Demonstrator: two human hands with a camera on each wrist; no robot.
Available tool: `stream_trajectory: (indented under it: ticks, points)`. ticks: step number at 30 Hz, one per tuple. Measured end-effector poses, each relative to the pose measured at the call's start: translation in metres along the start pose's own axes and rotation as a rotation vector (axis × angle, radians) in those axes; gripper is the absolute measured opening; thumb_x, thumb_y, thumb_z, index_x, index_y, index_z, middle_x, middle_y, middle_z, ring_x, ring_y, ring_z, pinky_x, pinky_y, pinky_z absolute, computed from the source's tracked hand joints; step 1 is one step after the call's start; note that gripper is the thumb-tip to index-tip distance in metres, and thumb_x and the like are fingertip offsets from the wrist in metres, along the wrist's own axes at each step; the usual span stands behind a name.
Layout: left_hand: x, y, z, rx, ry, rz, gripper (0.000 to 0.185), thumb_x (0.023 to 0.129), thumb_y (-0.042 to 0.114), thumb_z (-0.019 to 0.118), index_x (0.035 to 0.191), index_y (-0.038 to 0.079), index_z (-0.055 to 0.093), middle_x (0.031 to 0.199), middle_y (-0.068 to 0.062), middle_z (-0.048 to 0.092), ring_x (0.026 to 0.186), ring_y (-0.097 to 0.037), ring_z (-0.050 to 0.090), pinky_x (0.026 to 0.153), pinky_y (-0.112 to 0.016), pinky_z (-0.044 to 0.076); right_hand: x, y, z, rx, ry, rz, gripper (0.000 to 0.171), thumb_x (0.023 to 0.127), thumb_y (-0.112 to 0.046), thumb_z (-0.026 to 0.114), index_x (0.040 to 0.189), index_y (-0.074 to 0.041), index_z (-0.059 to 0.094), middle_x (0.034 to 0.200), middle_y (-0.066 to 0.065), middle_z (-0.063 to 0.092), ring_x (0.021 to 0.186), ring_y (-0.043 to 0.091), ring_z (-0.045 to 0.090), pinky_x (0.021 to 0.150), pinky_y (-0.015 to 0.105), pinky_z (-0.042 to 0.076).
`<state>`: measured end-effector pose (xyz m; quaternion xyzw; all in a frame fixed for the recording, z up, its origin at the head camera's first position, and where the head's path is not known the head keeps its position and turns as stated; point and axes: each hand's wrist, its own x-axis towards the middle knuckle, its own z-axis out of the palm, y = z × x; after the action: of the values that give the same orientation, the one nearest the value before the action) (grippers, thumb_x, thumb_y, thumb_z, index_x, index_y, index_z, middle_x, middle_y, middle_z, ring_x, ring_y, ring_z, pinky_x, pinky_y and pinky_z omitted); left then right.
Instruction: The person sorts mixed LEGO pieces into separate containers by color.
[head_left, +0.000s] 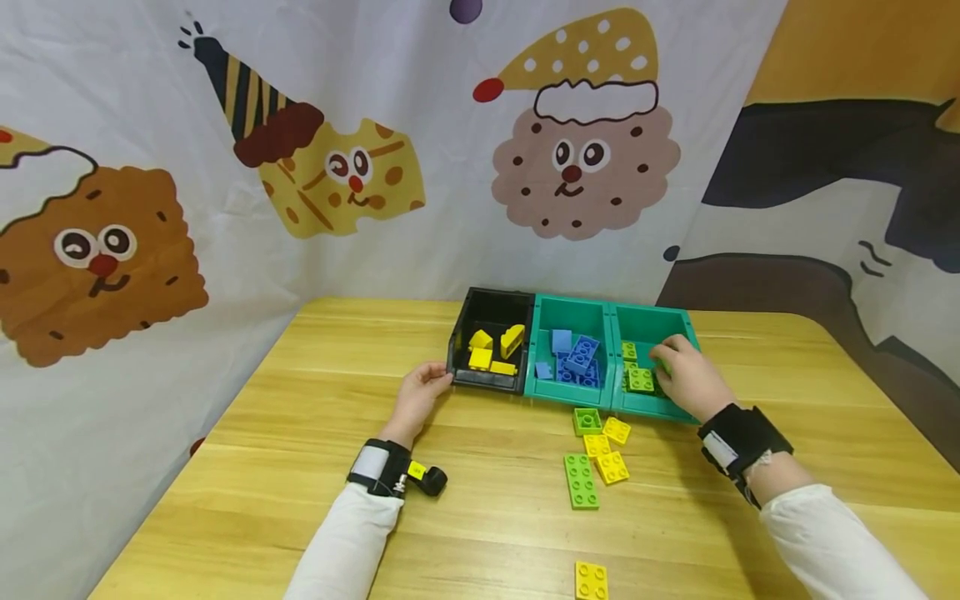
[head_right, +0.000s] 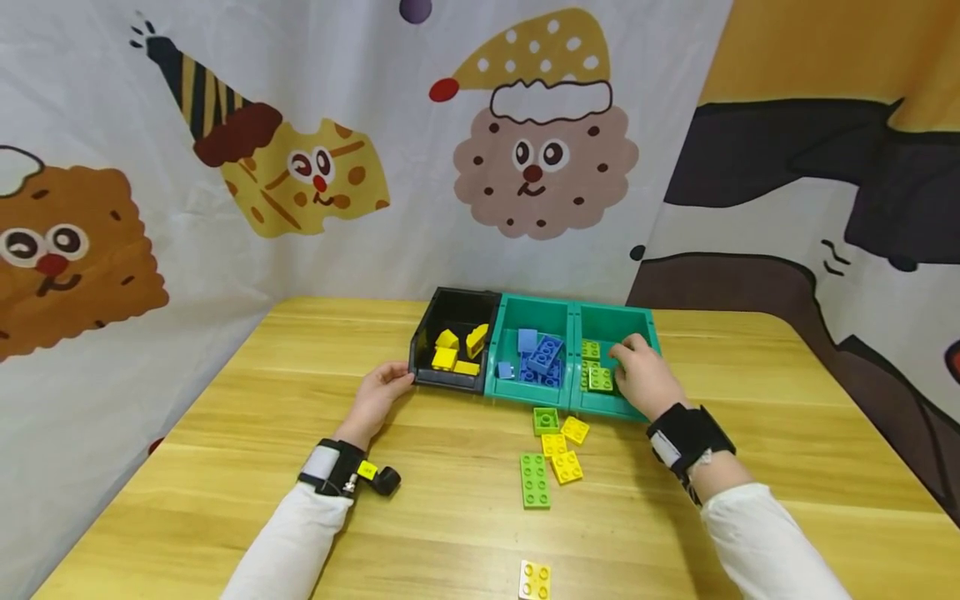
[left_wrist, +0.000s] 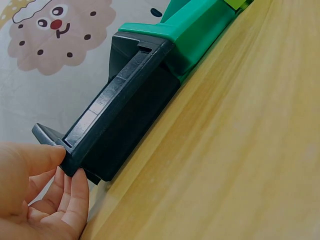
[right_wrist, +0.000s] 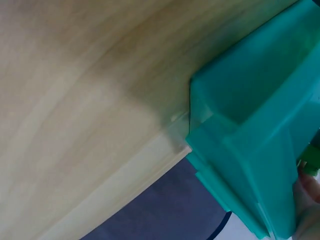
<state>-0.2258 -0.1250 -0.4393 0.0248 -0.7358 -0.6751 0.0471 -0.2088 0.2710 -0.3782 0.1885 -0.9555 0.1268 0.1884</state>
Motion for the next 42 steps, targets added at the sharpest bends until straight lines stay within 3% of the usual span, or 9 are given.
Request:
stream_trajectory:
  ticks: [9, 15, 20, 28, 42]
  points:
    - [0.0, 0.0, -0.001, -0.008, 0.0, -0.002, 0.023, 0.09, 0.003, 0.061, 0.111, -0.005, 0.062, 0.101, -0.014, 0.063, 0.085, -0.009, 0.056, 0.082, -0.026, 0.049, 0.0, -0.009, 0.005, 0.029, -0.051, 0.055, 0.029, 0.083, 0.004, 0.062, 0.111, 0.009, 0.059, 0.111, 0.028, 0.057, 0.1, 0.043, 0.057, 0.084, 0.053, 0.05]
    - [0.001, 0.0, 0.0, -0.013, 0.003, -0.002, 0.023, 0.09, 0.004, 0.061, 0.111, -0.006, 0.061, 0.101, -0.014, 0.063, 0.086, -0.009, 0.056, 0.082, -0.026, 0.049, -0.002, -0.009, 0.005, 0.045, -0.009, 0.063, 0.02, 0.083, 0.0, 0.064, 0.102, 0.008, 0.061, 0.102, 0.025, 0.059, 0.091, 0.039, 0.059, 0.08, 0.052, 0.051]
    - [0.001, -0.001, 0.0, 0.0, 0.001, -0.003, 0.023, 0.09, 0.004, 0.061, 0.111, -0.005, 0.062, 0.102, -0.013, 0.063, 0.088, -0.011, 0.055, 0.082, -0.026, 0.049, -0.007, -0.007, 0.007, 0.065, -0.026, 0.074, 0.016, 0.085, -0.003, 0.06, 0.098, 0.006, 0.062, 0.099, 0.023, 0.06, 0.087, 0.036, 0.058, 0.077, 0.051, 0.051]
    - [-0.001, 0.0, 0.001, 0.006, 0.014, 0.009, 0.023, 0.09, 0.003, 0.06, 0.111, -0.006, 0.061, 0.101, -0.014, 0.062, 0.089, -0.013, 0.055, 0.08, -0.024, 0.048, -0.006, -0.011, 0.009, 0.082, -0.176, 0.151, 0.034, 0.085, -0.005, 0.056, 0.115, 0.01, 0.058, 0.115, 0.031, 0.058, 0.108, 0.046, 0.052, 0.091, 0.059, 0.044]
    - [-0.001, 0.0, 0.001, 0.0, 0.009, 0.009, 0.022, 0.09, 0.003, 0.06, 0.11, -0.006, 0.061, 0.102, -0.013, 0.062, 0.087, -0.011, 0.056, 0.079, -0.023, 0.048, -0.01, -0.01, 0.009, 0.131, -0.131, 0.124, 0.031, 0.085, 0.007, 0.052, 0.115, 0.008, 0.058, 0.115, 0.03, 0.058, 0.108, 0.045, 0.053, 0.09, 0.058, 0.045]
